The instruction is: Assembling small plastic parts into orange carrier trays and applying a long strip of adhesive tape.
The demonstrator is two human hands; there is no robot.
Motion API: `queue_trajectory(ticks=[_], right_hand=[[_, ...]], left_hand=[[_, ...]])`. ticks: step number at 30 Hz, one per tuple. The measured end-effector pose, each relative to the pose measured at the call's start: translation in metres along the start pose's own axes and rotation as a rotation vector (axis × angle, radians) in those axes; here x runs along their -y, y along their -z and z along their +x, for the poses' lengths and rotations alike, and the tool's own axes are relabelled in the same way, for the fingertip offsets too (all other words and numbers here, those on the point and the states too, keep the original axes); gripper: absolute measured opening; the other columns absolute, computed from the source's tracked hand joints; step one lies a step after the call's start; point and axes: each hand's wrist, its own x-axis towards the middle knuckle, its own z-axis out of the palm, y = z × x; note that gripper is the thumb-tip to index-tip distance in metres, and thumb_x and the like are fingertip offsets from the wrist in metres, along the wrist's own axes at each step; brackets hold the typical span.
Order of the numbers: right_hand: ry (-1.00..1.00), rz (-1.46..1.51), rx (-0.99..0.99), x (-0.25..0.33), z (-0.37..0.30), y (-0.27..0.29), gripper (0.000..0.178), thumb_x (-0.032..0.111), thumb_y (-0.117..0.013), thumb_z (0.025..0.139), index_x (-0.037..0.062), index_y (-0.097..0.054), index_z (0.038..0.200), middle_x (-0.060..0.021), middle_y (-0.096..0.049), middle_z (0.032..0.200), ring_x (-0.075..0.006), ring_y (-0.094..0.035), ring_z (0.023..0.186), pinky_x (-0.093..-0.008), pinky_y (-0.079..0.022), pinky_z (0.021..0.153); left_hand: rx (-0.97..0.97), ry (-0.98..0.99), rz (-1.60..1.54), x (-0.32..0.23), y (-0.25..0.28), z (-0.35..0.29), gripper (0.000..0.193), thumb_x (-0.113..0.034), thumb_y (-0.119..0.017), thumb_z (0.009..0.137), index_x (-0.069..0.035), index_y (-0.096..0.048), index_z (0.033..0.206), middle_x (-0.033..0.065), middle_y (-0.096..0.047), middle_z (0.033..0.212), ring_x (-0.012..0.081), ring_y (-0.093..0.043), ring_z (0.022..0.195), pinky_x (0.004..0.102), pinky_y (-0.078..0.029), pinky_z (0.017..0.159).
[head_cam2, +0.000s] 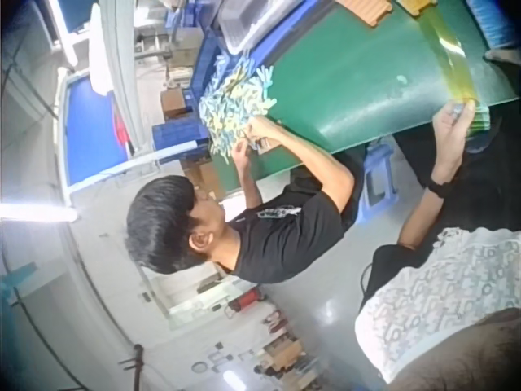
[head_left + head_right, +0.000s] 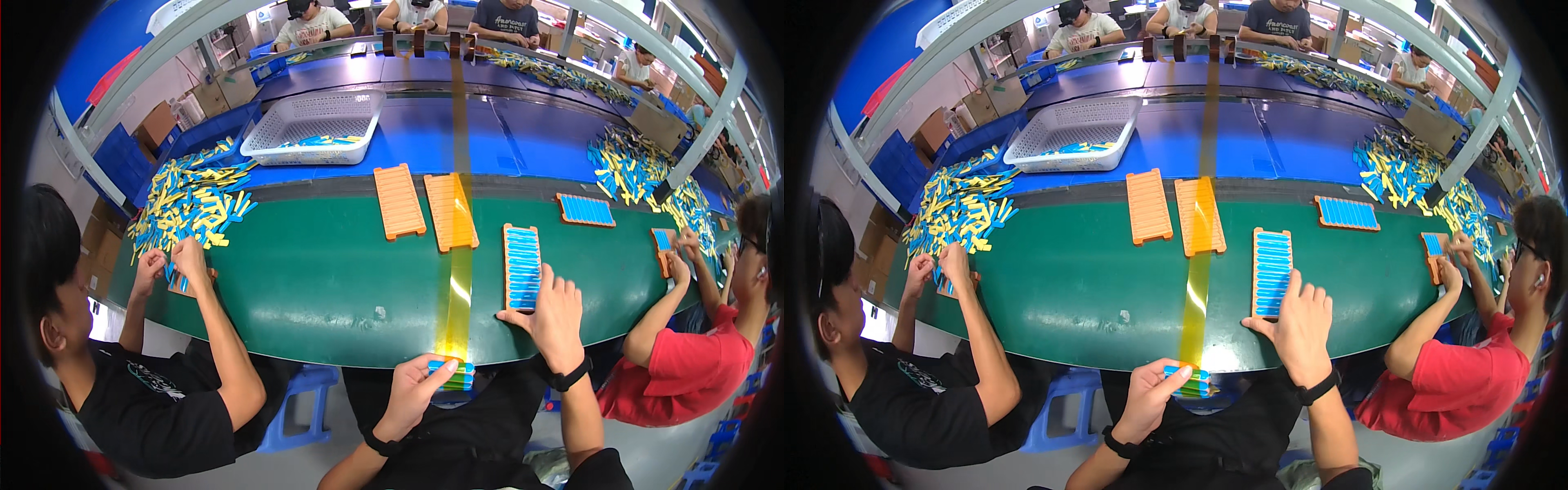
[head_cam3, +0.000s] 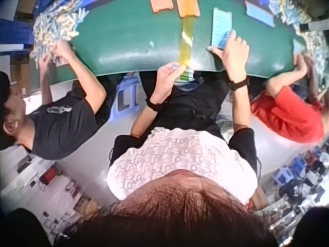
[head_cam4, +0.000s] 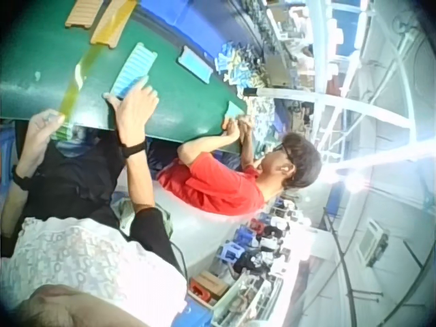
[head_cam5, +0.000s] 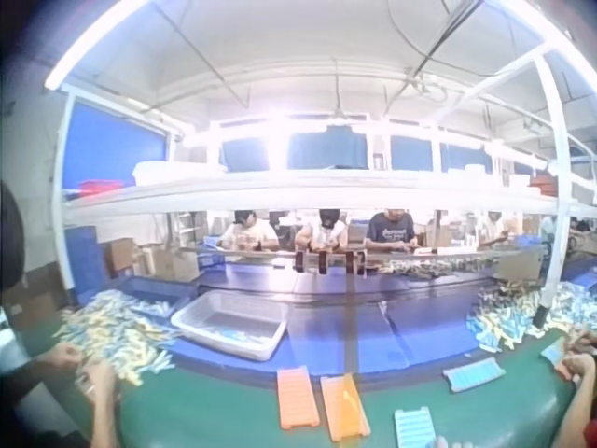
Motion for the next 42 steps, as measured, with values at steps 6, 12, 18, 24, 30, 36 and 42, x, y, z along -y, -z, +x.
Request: queue_trajectory(ticks=[6,12,18,24,30,36,42], right_hand=[[0.513,0.347,-0.105,0.013,0.119,-0.055,0.08,0.054,-0.071,0.085,-0.007,-0.049,0.132,-0.0289,-0.056,0.119,-0.0423,-0.053,0.112,-0.0485,-0.044,0.098],[0.302,0.454,0.18,0.094,0.19,-0.109,0.067,0.049,-0.061,0.094,-0.0033,-0.048,0.133,-0.0315,-0.053,0.129,-0.0498,-0.049,0.115,-0.0566,-0.04,0.099],[0.301,0.388,-0.008,0.166,0.194,-0.128,0.049,0.048,-0.047,0.1,0.0069,-0.061,0.122,-0.03,-0.051,0.122,-0.048,-0.049,0.11,-0.0602,-0.042,0.089],[0.49,0.647,0.27,0.209,0.191,-0.113,0.054,0.04,-0.044,0.105,-0.0041,-0.05,0.135,-0.035,-0.04,0.146,-0.05,-0.042,0.132,-0.0563,-0.036,0.109],[0.71,1.159,0.456,0.161,0.175,-0.088,0.045,0.028,-0.053,0.101,-0.0031,-0.052,0.134,-0.0271,-0.058,0.133,-0.0404,-0.059,0.117,-0.0422,-0.046,0.104],[0.576,0.459,0.053,0.007,0.155,-0.05,0.05,-0.003,-0.06,0.077,-0.0013,-0.06,0.126,-0.0231,-0.062,0.129,-0.0392,-0.056,0.124,-0.044,-0.046,0.106],[0.32,0.484,0.372,-0.112,0.123,-0.016,0.081,-0.007,-0.06,0.074,0.0061,-0.038,0.151,-0.0149,-0.05,0.148,-0.0323,-0.046,0.137,-0.0404,-0.04,0.112]], left_hand=[[0.142,-0.043,-0.095,-0.02,-0.008,-0.001,0.015,0.0,-0.06,0.097,0.01,-0.066,0.106,0.0202,-0.073,0.1,0.0242,-0.073,0.093,0.0367,-0.059,0.086],[0.117,-0.109,-0.072,-0.031,-0.009,-0.003,0.014,-0.001,-0.068,0.094,0.008,-0.069,0.105,0.015,-0.074,0.101,0.016,-0.072,0.088,0.0274,-0.056,0.084],[0.036,-0.081,-0.064,-0.027,-0.009,-0.007,0.015,0.0,-0.067,0.094,0.009,-0.069,0.106,0.0154,-0.074,0.101,0.0153,-0.071,0.09,0.0275,-0.056,0.085],[-0.032,-0.131,-0.033,-0.034,-0.006,-0.012,0.014,-0.002,-0.06,0.097,0.01,-0.064,0.103,0.0225,-0.072,0.098,0.0293,-0.074,0.087,0.0411,-0.061,0.082],[0.006,-0.088,-0.08,-0.024,-0.002,-0.007,0.019,0.0,-0.063,0.096,0.009,-0.066,0.112,0.0177,-0.072,0.105,0.0193,-0.072,0.094,0.0311,-0.057,0.089],[-0.008,0.05,-0.063,-0.016,-0.021,-0.003,0.027,-0.003,-0.064,0.097,0.009,-0.065,0.121,0.0139,-0.073,0.108,0.0141,-0.069,0.097,0.0273,-0.054,0.09],[0.032,0.027,0.009,0.012,-0.008,0.001,0.022,-0.007,-0.065,0.098,0.011,-0.066,0.112,0.016,-0.073,0.103,0.015,-0.071,0.088,0.0281,-0.057,0.084]])
